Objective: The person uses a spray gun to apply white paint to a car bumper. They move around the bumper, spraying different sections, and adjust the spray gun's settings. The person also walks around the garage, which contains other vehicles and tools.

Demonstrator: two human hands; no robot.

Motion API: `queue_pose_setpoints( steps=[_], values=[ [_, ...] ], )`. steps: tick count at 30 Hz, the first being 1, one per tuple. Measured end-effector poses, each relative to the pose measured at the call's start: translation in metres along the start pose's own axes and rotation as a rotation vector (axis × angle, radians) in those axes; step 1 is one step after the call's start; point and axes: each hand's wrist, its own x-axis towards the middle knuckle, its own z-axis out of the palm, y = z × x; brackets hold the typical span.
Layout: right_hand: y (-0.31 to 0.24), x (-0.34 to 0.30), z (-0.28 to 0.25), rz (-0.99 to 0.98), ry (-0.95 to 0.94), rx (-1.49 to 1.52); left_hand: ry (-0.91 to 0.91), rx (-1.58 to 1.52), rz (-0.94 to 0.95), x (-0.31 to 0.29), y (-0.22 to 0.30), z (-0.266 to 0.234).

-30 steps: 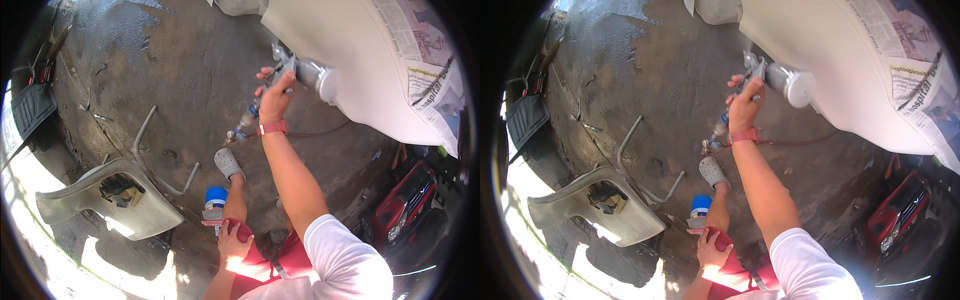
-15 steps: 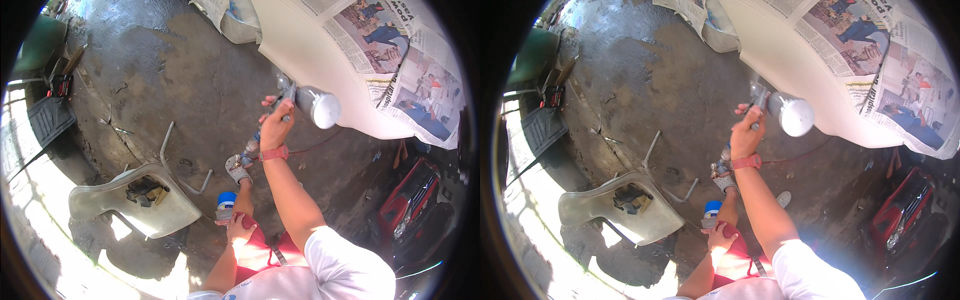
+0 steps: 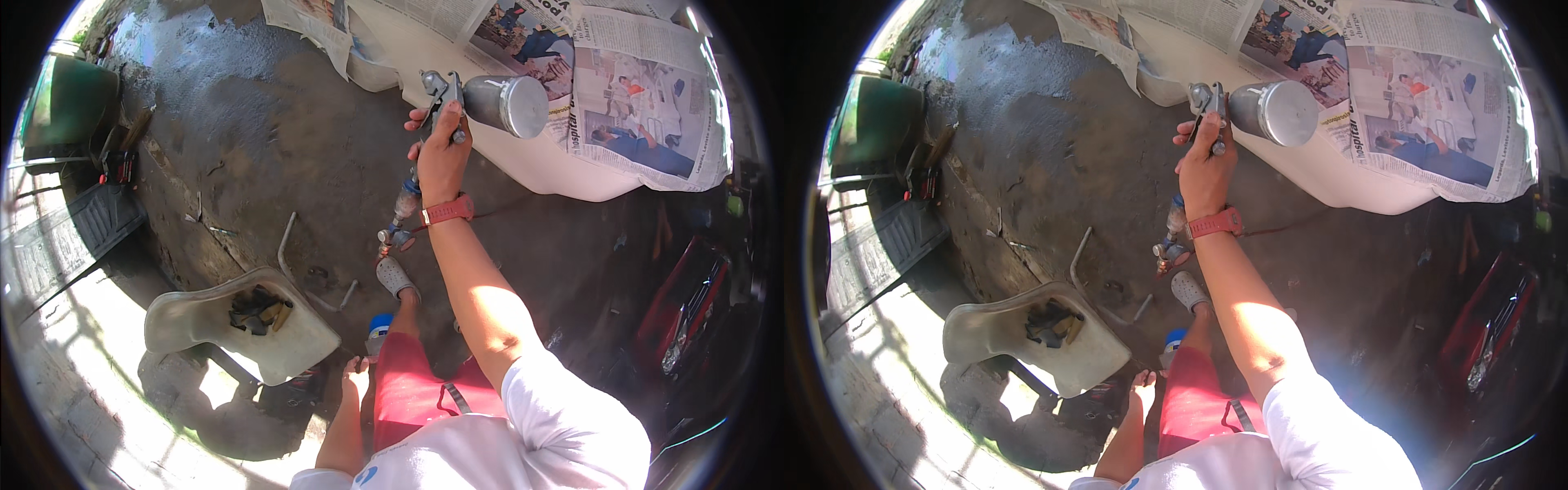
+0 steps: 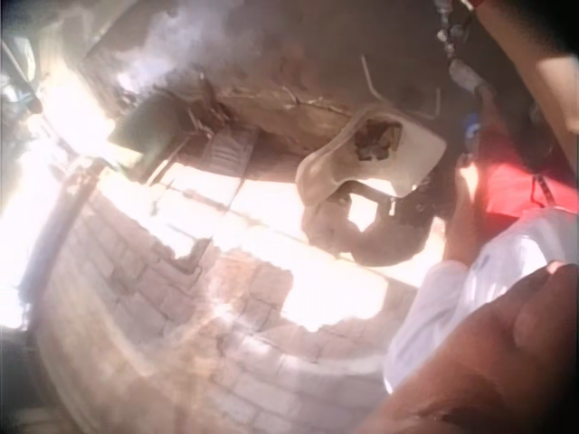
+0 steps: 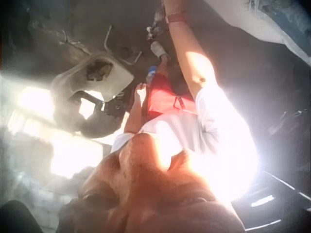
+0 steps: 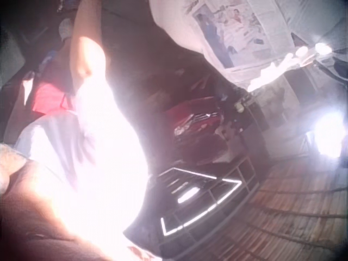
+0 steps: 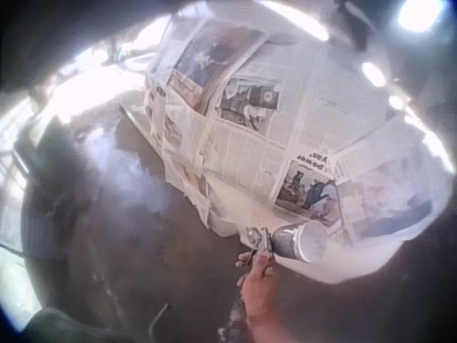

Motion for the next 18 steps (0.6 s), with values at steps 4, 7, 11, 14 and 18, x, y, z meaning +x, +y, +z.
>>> queue_pose_setpoints(
  steps=[4, 7, 11, 14, 18],
  values=[
    [-0.019, -0.043, -0.096, 0.066, 0.186, 0.023, -0.050, -0.103, -0.045, -0.018, 0.008, -0.019],
    [-0.027, -0.069, -0.172, 0.062, 0.316, -0.028, -0.093, 0.067, -0.066, -0.032, 0.034, -0.023],
    [-0.037, -0.104, -0.273, 0.052, 0.487, -0.102, -0.141, 0.125, 0.046, -0.044, 0.063, -0.016],
    [-0.043, -0.126, -0.330, 0.014, 0.629, -0.151, -0.193, 0.095, 0.118, -0.049, 0.077, -0.008],
    [-0.023, -0.140, -0.372, 0.033, 0.673, -0.155, -0.190, 0.226, 0.277, -0.056, 0.094, 0.009]
  ],
)
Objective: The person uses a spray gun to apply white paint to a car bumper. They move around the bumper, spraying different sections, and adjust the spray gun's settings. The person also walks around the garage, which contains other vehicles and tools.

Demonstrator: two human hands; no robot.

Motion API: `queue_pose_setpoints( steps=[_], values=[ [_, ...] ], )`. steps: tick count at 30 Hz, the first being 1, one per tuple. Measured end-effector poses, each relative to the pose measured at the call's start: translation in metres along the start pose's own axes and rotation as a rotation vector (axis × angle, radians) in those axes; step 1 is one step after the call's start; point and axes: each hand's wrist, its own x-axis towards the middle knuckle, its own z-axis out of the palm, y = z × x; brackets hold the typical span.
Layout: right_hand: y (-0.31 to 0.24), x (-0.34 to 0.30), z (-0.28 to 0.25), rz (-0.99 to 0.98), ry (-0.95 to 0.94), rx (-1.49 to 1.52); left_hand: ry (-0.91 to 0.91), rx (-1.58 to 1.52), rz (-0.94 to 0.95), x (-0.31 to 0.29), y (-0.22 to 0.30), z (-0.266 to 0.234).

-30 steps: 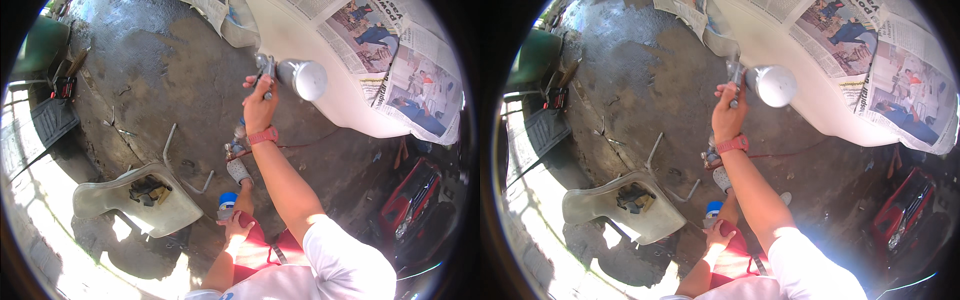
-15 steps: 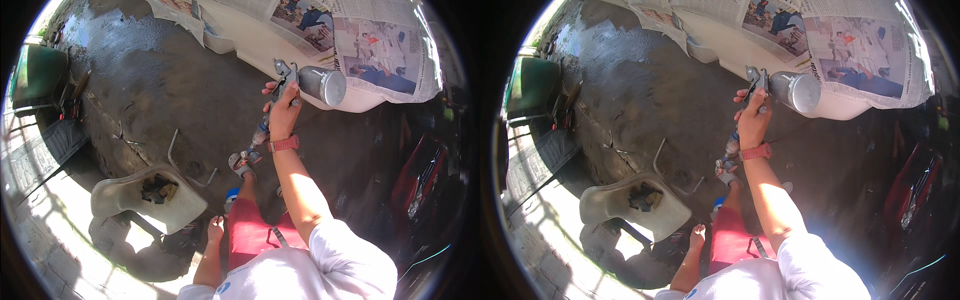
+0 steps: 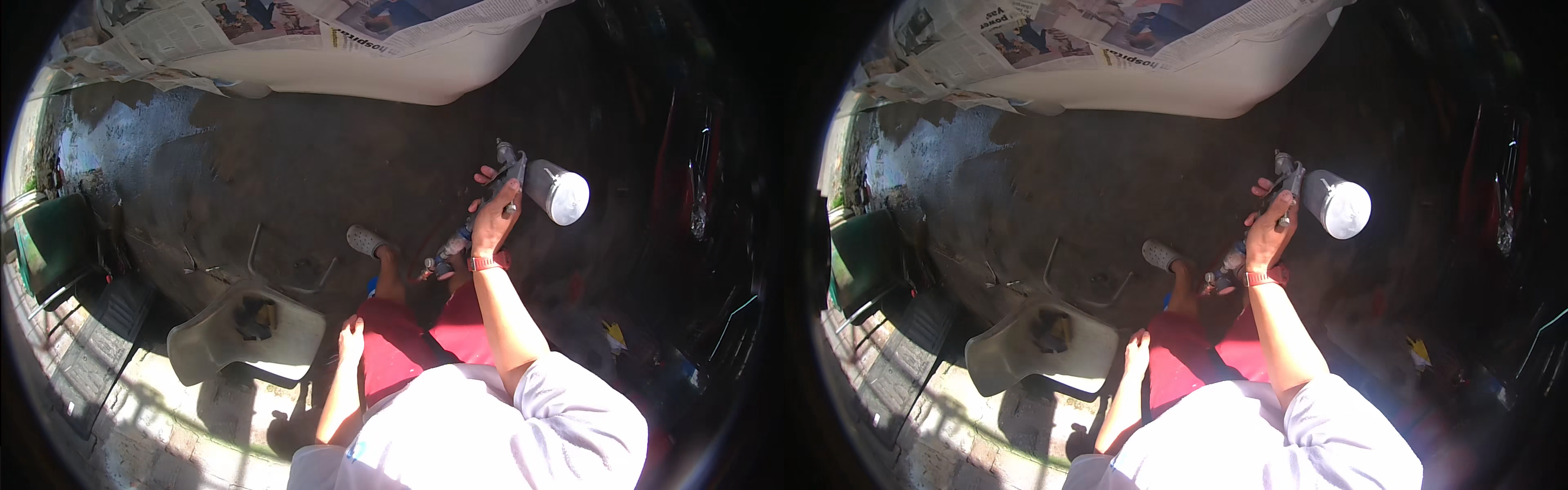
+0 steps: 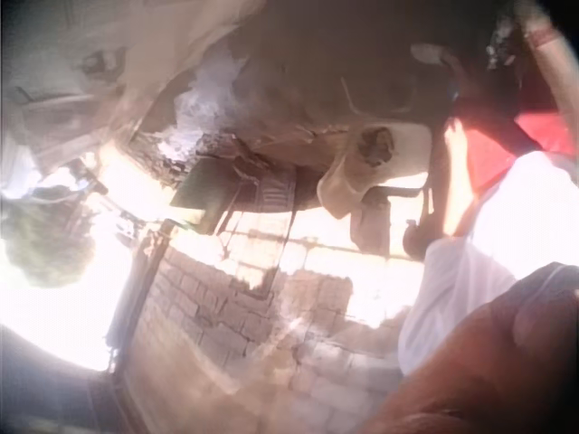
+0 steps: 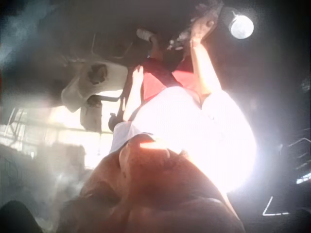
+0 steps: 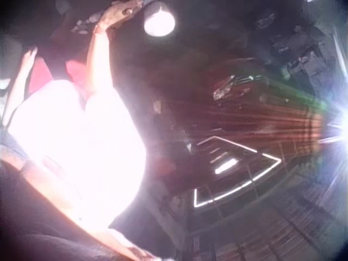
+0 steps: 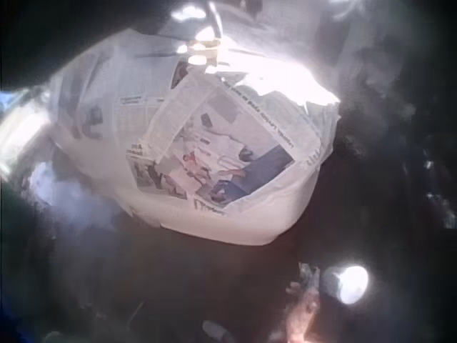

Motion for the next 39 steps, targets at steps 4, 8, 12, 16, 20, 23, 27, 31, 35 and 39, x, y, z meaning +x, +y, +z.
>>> queue_pose_setpoints(
  steps=[4, 8, 12, 16, 20, 23, 27, 31, 35, 39],
  values=[
    [0.055, -0.002, 0.025, 0.036, -0.202, -0.010, 0.010, 0.048, -0.094, -0.007, 0.023, 0.026],
    [0.102, 0.002, 0.055, 0.220, -0.554, 0.098, -0.007, 0.090, -0.116, -0.024, 0.037, 0.059],
    [0.139, 0.043, 0.039, 0.295, -0.592, 0.043, -0.071, 0.202, -0.077, -0.039, 0.053, 0.094],
    [0.179, 0.119, -0.016, 0.280, -0.364, -0.016, -0.100, 0.315, -0.068, -0.046, 0.073, 0.123],
    [0.184, 0.156, -0.072, 0.191, -0.095, -0.007, -0.095, 0.398, -0.089, -0.049, 0.084, 0.145],
    [0.152, 0.157, -0.108, 0.231, -0.265, 0.072, -0.081, 0.447, -0.062, -0.052, 0.089, 0.160],
    [0.083, 0.148, -0.137, 0.366, -0.713, 0.142, -0.077, 0.555, 0.000, -0.055, 0.099, 0.184],
    [0.038, 0.191, -0.164, 0.239, -0.906, 0.289, -0.110, 0.644, -0.003, -0.056, 0.113, 0.218],
    [0.029, 0.295, -0.224, 0.155, -0.847, 0.024, -0.120, 0.628, 0.185, -0.059, 0.139, 0.268],
    [0.026, 0.404, -0.327, -0.090, -0.617, -0.310, -0.148, 0.705, 0.376, -0.070, 0.190, 0.330]
  ],
)
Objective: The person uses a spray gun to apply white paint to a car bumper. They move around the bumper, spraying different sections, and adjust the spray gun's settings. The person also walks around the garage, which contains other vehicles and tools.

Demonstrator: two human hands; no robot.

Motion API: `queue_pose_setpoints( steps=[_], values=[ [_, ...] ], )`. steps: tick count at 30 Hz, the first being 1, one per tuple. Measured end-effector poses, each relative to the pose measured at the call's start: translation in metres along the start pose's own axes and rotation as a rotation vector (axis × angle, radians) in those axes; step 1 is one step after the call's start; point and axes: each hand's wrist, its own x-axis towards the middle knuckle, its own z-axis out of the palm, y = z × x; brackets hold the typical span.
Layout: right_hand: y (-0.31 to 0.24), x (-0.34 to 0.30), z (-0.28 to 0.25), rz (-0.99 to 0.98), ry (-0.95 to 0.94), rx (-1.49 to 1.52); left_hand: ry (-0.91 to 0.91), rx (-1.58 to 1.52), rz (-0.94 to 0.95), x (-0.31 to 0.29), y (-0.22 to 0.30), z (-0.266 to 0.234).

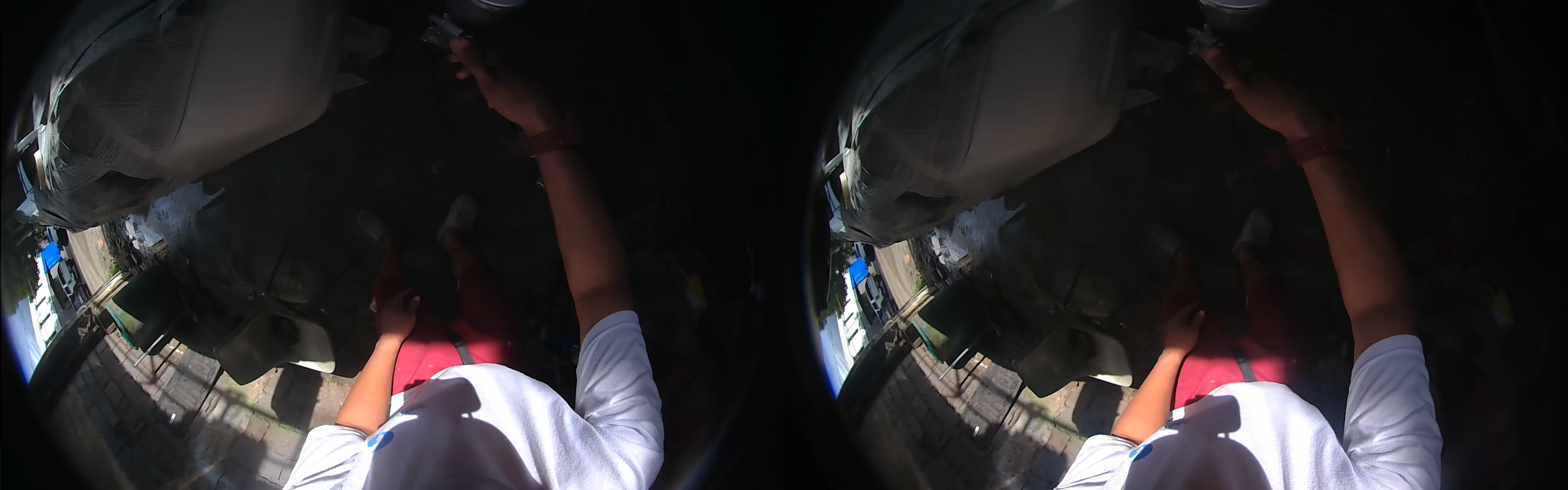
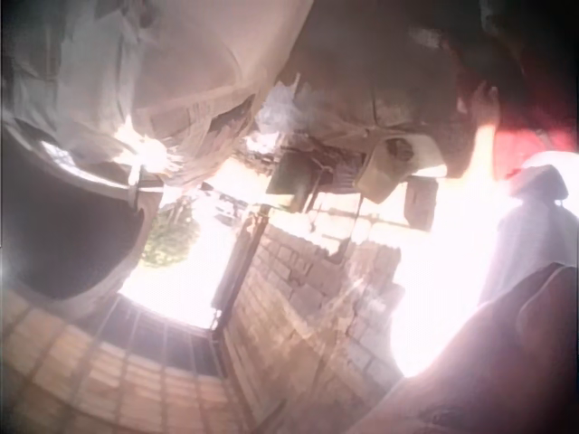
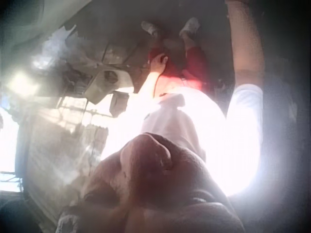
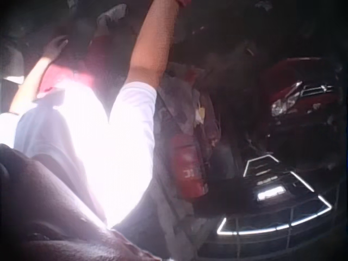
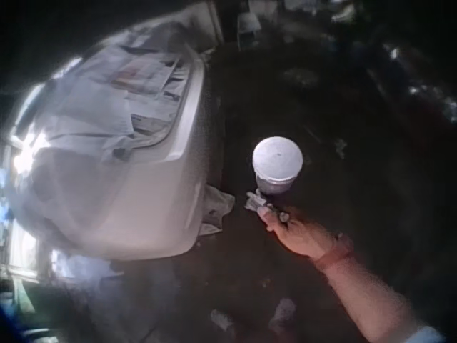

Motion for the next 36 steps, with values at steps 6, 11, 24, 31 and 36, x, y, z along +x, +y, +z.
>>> queue_pose_setpoints(
  steps=[6, 11, 24, 31, 36],
  values=[
    [0.038, 0.012, -0.103, -0.376, 0.273, -0.601, 0.000, -0.017, 0.254, 0.048, 0.123, 0.003],
    [0.107, 0.034, -0.035, -0.316, 0.074, -0.238, -0.025, 0.273, 0.439, 0.099, 0.193, 0.017],
    [0.188, 0.228, 0.087, 0.002, -0.697, 0.194, -0.288, 0.516, 0.203, 0.253, 0.363, -0.060],
    [0.180, 0.392, -0.007, -0.157, -0.335, 0.070, -0.284, 0.502, 0.153, 0.295, 0.414, -0.096],
    [0.173, 0.448, -0.067, -0.274, -0.245, 0.110, -0.237, 0.323, 0.213, 0.327, 0.481, -0.112]
  ],
)
